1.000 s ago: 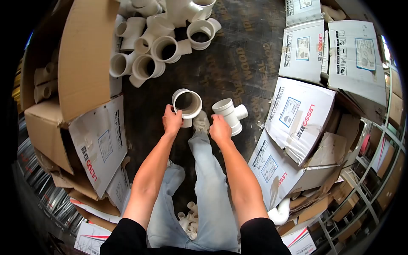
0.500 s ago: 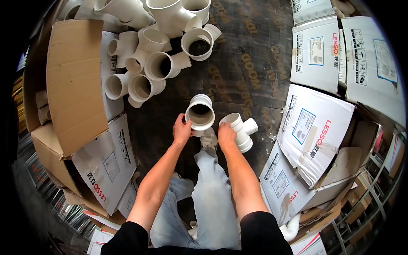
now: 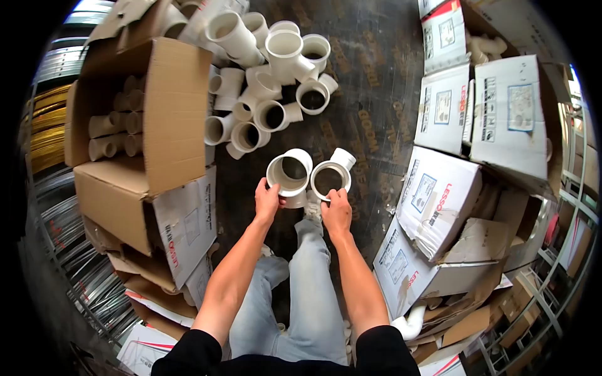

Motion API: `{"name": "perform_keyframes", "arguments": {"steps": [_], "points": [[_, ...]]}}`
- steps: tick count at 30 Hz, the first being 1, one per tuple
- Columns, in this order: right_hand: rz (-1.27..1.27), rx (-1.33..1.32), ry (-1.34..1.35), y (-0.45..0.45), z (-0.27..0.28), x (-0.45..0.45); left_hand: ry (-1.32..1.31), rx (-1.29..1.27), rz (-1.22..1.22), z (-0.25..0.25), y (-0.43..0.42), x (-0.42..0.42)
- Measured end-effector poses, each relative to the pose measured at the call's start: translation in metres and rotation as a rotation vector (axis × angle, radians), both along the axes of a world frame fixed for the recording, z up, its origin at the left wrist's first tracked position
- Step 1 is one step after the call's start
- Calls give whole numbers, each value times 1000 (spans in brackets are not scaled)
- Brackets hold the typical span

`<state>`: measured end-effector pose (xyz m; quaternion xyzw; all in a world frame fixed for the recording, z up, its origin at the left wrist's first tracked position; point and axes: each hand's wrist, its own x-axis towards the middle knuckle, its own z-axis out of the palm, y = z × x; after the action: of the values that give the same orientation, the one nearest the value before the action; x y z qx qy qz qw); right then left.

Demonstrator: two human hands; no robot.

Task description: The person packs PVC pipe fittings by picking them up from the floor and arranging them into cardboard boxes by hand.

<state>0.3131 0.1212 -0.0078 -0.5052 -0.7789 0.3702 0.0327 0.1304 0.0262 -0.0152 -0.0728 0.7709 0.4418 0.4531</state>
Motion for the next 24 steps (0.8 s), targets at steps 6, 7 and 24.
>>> {"name": "perform_keyframes", "arguments": {"steps": [6, 7, 24], "points": [[27, -22, 152, 13, 139, -64, 125, 68, 105, 149, -15, -44], [53, -5, 181, 14, 161, -79, 154, 86, 129, 175, -15, -55], [441, -39, 576, -64, 335, -388, 575, 165, 843, 329, -126, -311]]}}
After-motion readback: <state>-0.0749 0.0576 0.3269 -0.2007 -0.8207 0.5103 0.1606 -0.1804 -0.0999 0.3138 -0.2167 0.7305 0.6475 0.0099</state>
